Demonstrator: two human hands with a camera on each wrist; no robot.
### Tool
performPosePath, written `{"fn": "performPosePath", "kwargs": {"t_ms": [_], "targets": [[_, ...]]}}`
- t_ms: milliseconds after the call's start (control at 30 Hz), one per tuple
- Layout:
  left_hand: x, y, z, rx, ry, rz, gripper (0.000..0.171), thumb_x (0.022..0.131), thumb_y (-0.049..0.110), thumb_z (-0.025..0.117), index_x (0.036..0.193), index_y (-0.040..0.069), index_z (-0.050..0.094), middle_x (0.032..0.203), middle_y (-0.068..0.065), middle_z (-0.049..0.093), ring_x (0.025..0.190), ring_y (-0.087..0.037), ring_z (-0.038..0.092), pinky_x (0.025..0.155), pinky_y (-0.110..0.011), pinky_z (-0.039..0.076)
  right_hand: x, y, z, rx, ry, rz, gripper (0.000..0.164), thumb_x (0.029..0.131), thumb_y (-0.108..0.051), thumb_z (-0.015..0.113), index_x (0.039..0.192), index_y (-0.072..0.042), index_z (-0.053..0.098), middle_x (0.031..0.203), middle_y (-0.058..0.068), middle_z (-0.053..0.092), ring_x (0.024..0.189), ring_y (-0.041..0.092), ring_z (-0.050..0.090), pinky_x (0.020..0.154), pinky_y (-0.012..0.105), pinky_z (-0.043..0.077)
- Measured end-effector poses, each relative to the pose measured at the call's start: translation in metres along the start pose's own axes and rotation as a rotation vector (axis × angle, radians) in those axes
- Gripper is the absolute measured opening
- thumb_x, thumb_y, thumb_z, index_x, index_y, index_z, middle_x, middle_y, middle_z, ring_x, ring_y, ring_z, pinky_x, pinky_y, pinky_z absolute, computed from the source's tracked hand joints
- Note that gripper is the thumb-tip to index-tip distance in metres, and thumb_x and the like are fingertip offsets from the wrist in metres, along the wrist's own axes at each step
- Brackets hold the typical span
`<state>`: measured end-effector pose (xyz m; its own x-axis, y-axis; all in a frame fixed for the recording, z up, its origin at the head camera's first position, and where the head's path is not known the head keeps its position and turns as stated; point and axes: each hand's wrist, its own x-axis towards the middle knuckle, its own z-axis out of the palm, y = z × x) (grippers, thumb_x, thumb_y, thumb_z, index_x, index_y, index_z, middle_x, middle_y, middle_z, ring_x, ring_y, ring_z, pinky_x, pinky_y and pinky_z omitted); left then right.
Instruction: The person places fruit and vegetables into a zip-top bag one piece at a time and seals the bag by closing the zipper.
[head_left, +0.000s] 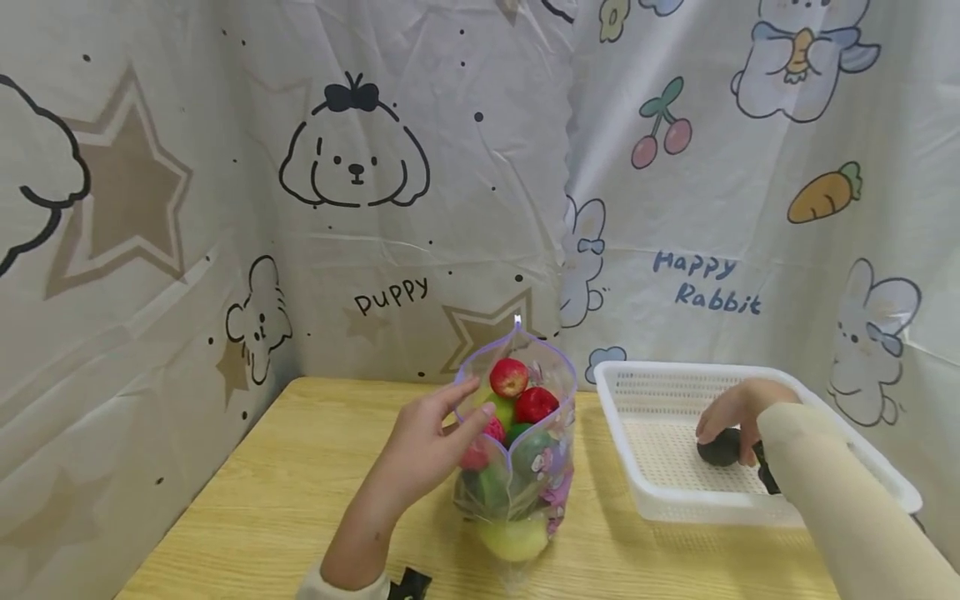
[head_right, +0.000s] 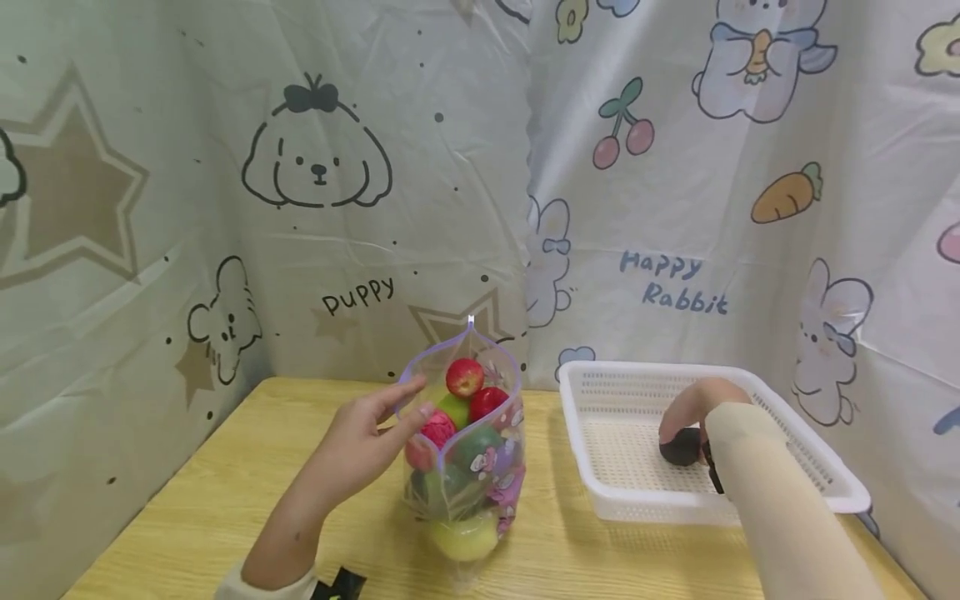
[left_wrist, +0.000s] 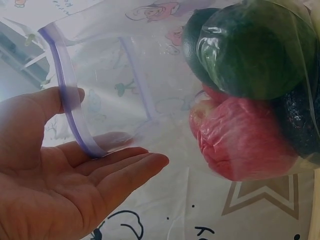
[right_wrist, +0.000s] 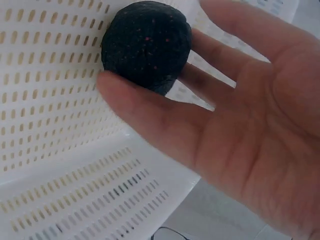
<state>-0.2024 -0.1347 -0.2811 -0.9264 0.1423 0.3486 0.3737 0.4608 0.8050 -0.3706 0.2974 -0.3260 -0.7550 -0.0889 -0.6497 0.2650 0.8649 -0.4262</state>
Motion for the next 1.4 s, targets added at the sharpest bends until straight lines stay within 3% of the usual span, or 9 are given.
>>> {"fn": "performPosePath", "kwargs": {"t_ms": [100, 233, 400, 533, 667, 900, 1100, 1233, 1400], "targets": [[0.000, 0.000, 0.002, -0.005, -0.013, 0.001, 0.056, 0.089, 0.043, 0.057, 0.132, 0.007, 0.052, 0.140, -0.010, 0.052, 0.130, -0.023, 0.041, 0.093, -0.044, 0.052, 0.002, 0.004, 0.005, -0.057, -0.067, -0.045, 0.041, 0.082, -0.013, 0.068, 0.118, 0.000, 0.054, 0.123, 0.035, 0.037, 0.090, 0.037, 0.058, 0.080, 0.050, 0.056], [-0.001, 0.000, 0.006, -0.001, -0.015, 0.000, 0.055, 0.089, 0.042, 0.057, 0.131, 0.007, 0.053, 0.139, -0.008, 0.053, 0.129, -0.023, 0.042, 0.092, -0.045, 0.053, 0.003, 0.010, 0.011, -0.098, -0.046, -0.057, 0.031, 0.078, -0.007, 0.070, 0.107, -0.002, 0.058, 0.108, 0.019, 0.049, 0.089, 0.032, 0.055, 0.078, 0.043, 0.058], [0.000, -0.001, 0.010, 0.001, -0.021, 0.005, 0.054, 0.089, 0.042, 0.058, 0.131, 0.007, 0.054, 0.139, -0.009, 0.053, 0.128, -0.023, 0.043, 0.093, -0.046, 0.052, 0.001, 0.015, 0.012, -0.060, -0.014, -0.090, 0.031, 0.077, -0.005, 0.070, 0.105, -0.002, 0.057, 0.102, 0.015, 0.052, 0.088, 0.030, 0.055, 0.081, 0.045, 0.057], [0.000, -0.001, 0.013, -0.013, -0.035, 0.007, 0.057, 0.089, 0.043, 0.057, 0.133, 0.007, 0.051, 0.141, -0.010, 0.050, 0.129, -0.025, 0.043, 0.093, -0.046, 0.051, -0.011, 0.008, 0.007, -0.008, -0.045, -0.163, 0.026, 0.079, -0.003, 0.067, 0.102, -0.002, 0.055, 0.096, 0.011, 0.054, 0.085, 0.024, 0.054, 0.073, 0.038, 0.056], [0.000, -0.002, 0.014, -0.058, -0.037, -0.001, 0.058, 0.088, 0.045, 0.057, 0.135, 0.010, 0.049, 0.142, -0.009, 0.049, 0.128, -0.026, 0.045, 0.096, -0.047, 0.049, -0.036, -0.014, -0.003, -0.112, -0.017, -0.250, 0.022, 0.081, -0.005, 0.066, 0.100, -0.007, 0.055, 0.092, 0.009, 0.054, 0.073, 0.019, 0.053, 0.059, 0.027, 0.050], [0.000, -0.002, 0.009, -0.070, -0.083, 0.011, 0.063, 0.084, 0.052, 0.060, 0.135, 0.019, 0.044, 0.142, -0.008, 0.048, 0.128, -0.021, 0.044, 0.101, -0.046, 0.046, -0.087, -0.061, -0.012, -0.368, 0.215, -0.596, 0.021, 0.086, -0.012, 0.064, 0.104, -0.016, 0.055, 0.101, 0.011, 0.055, 0.081, 0.021, 0.052, 0.060, 0.031, 0.053], [-0.001, 0.000, 0.003, -0.070, -0.202, -0.033, 0.066, 0.078, 0.054, 0.065, 0.133, 0.028, 0.038, 0.134, -0.004, 0.051, 0.102, -0.020, 0.063, 0.092, -0.050, 0.054, -0.129, -0.106, 0.011, -0.436, 0.651, -1.041, 0.030, 0.087, -0.008, 0.062, 0.116, -0.014, 0.057, 0.125, 0.015, 0.054, 0.098, 0.027, 0.056, 0.068, 0.040, 0.058], [-0.002, 0.007, 0.001, -0.088, -0.210, -0.034, 0.068, 0.079, 0.049, 0.066, 0.135, 0.026, 0.036, 0.137, -0.007, 0.048, 0.105, -0.027, 0.062, 0.090, -0.051, 0.054, -0.152, -0.131, 0.039, -0.408, 0.869, -1.158, 0.034, 0.084, -0.007, 0.064, 0.116, -0.017, 0.060, 0.142, 0.012, 0.044, 0.101, 0.022, 0.056, 0.067, 0.041, 0.058], [-0.006, 0.026, 0.001, -0.143, -0.204, -0.023, 0.065, 0.084, 0.035, 0.067, 0.137, 0.018, 0.035, 0.127, -0.011, 0.057, 0.089, -0.021, 0.068, 0.080, -0.044, 0.060, -0.160, -0.152, 0.075, -0.380, 0.897, -1.264, 0.035, 0.083, -0.010, 0.066, 0.114, -0.025, 0.062, 0.149, 0.008, 0.035, 0.092, 0.012, 0.058, 0.066, 0.033, 0.059]]}}
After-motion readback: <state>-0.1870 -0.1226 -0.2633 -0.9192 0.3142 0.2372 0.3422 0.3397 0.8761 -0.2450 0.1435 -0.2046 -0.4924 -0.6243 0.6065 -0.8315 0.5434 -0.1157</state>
